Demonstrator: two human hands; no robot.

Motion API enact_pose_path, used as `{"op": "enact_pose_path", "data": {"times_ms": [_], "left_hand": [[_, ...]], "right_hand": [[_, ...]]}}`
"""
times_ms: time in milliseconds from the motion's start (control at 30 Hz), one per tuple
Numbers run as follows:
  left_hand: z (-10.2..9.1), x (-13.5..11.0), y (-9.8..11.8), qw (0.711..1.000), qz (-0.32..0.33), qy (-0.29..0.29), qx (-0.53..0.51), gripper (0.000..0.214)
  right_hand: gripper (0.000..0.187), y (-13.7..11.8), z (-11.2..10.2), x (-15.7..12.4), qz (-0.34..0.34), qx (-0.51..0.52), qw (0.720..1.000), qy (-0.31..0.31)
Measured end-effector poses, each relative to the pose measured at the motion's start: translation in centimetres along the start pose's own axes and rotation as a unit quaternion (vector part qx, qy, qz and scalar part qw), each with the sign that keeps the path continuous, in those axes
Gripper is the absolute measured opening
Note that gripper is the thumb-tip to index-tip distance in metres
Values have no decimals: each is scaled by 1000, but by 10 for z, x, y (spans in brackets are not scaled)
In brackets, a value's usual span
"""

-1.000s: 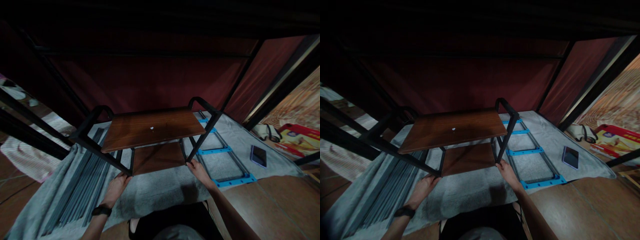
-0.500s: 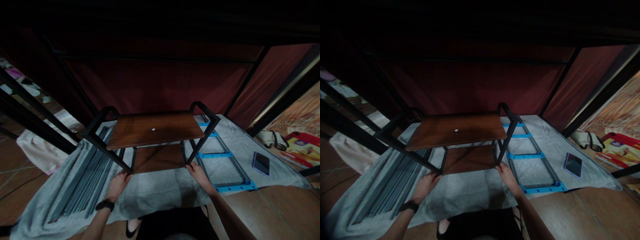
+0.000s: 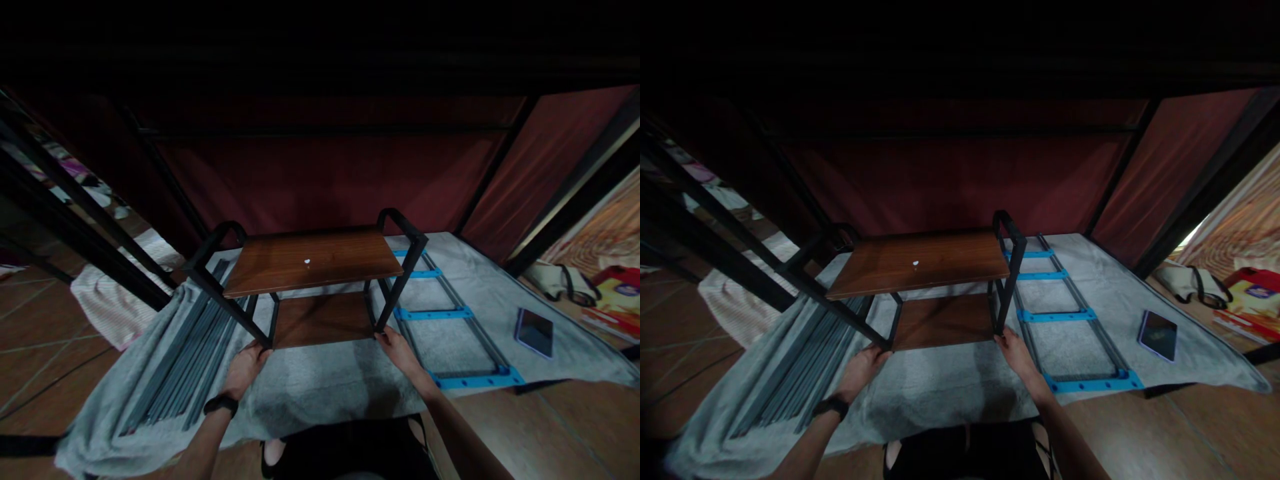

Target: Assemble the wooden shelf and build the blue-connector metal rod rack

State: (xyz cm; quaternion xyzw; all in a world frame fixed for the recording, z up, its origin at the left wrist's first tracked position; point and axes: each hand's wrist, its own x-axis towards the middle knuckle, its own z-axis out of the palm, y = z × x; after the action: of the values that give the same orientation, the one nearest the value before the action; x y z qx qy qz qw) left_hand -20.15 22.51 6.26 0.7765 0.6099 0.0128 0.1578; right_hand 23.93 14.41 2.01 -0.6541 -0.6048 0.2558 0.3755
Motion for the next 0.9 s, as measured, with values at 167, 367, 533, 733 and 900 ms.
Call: {"op": "enact_pose_path", "data": {"times_ms": [167,367,533,733,900], "left_hand": [[-4,-1,3,1000,3,-12,18,37],[-7,-3,6,999,1,-22,32,37],[-6,-1,3,1000,-2,-21,17,34],[-13,4,-7,997,26,-47,-55,29],[-47,1,-13,976,-63,77,-193,27]], "right_hand": [[32,-3,-3,1,7,-15,1000,-11],[28,-9,-4,1,15,-22,1000,5],[24,-10,-6,-1,11,-7,1000,-3],[24,-13,-16,-1,13,-19,1000,6],[30,-20,-41,6,3,19,998,60]]}}
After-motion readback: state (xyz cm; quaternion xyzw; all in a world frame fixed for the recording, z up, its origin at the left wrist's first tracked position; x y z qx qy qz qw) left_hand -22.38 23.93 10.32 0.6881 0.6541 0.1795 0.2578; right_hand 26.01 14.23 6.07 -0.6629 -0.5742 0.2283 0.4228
